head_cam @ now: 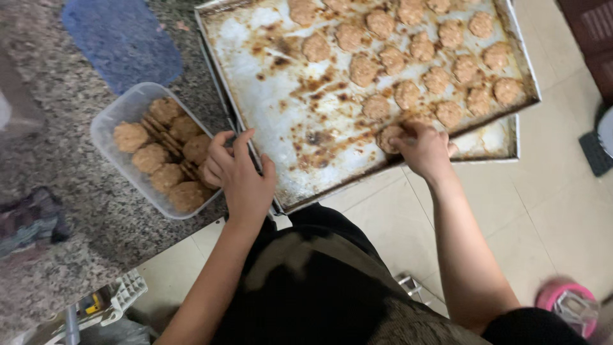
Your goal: The person transfers patties between plastic containers and baking sheets by hand, sorts them, and then carries a loaded tray to a storage rack.
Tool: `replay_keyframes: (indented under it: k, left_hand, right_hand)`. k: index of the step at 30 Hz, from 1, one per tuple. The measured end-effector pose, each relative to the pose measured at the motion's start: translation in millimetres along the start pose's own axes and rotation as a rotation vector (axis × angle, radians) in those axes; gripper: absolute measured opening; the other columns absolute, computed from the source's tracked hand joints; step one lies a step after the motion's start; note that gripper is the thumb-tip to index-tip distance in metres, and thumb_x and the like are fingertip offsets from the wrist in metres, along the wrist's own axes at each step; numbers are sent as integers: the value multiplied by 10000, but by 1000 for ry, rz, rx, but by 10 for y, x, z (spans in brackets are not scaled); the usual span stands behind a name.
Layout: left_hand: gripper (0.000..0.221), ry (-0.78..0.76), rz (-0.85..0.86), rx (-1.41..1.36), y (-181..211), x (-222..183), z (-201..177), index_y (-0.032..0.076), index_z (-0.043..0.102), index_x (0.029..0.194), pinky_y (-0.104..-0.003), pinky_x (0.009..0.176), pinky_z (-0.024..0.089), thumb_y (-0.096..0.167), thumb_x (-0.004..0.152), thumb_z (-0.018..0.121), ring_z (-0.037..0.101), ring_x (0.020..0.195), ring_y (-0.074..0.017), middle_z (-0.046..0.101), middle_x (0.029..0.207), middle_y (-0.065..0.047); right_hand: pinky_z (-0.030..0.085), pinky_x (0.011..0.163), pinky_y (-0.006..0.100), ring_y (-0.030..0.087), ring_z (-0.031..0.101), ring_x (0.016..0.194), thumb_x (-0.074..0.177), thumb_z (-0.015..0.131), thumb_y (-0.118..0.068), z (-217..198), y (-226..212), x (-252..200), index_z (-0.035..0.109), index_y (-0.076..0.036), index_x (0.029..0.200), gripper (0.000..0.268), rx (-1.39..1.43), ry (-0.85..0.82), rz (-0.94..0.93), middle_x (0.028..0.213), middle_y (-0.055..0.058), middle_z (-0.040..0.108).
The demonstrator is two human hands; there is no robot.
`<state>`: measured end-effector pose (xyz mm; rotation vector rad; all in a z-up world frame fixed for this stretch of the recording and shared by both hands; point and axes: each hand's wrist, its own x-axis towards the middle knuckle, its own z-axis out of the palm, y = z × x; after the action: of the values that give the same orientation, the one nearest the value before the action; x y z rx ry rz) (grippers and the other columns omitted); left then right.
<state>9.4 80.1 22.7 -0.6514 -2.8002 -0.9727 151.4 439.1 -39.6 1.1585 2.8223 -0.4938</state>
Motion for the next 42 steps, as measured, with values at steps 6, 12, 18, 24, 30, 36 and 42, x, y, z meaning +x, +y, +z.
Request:
replay_keyframes:
  k: [6,12,18,24,30,36,42]
  left_hand:
    - [450,35,-125,16,-167,-1,-98,87,553,1348,-576,1093,198,173,924,678,318,1303,-389,345,1413,-182]
    - [457,163,-244,49,-628,-139,-375,76,510,1388,-586,1085,198,207,982,673,309,1321,-407,320,1435,-203]
    - [574,278,-444,67,-1227,-308,-568,10,408,1475,-578,1037,224,262,1011,634,283,1305,-442,277,1462,-251]
    - [598,200,-603,-3,-1636,-351,-494,45,391,1491,-587,1091,200,326,1016,621,296,1361,-408,321,1442,-221]
    - [541,165,-505,-13,-1685,-412,-514,63,412,1477,-575,1129,181,286,1023,604,307,1396,-385,345,1438,-185]
    - [594,166,-494,-86,-1743,-371,-661,72,411,1475,-582,1139,182,231,960,661,325,1373,-394,349,1432,-166]
    - [612,199,-434,-123,-1803,-381,-781,91,429,1466,-582,1134,207,190,927,703,358,1357,-391,374,1420,-175]
  right_hand:
    - [452,1005,536,342,666,1041,764,863,-547,46,-9,86,708,-92,1128,603,15,-97,-66,1090,153,739]
    - [417,999,531,300,730,976,745,858,-443,-312,-692,-127,701,-76,1086,525,-98,-98,-110,1007,111,782]
    - [529,835,301,217,714,997,808,895,-255,-113,-2040,-232,589,-19,1149,516,494,-103,-526,1061,115,732]
    - [542,758,374,292,695,843,806,874,-192,372,-3566,-333,623,-82,1119,416,378,-230,-719,969,112,725]
    - [547,809,467,383,716,951,810,807,-185,718,-4365,-289,621,-61,1116,379,12,-311,-884,968,184,747]
    - [556,822,491,411,698,976,795,800,-196,862,-4628,-194,610,-5,1129,430,-326,-311,-877,990,257,717]
    - [567,801,460,372,741,913,743,826,-137,919,-4649,-159,698,-57,1079,369,-359,-542,-776,954,223,738]
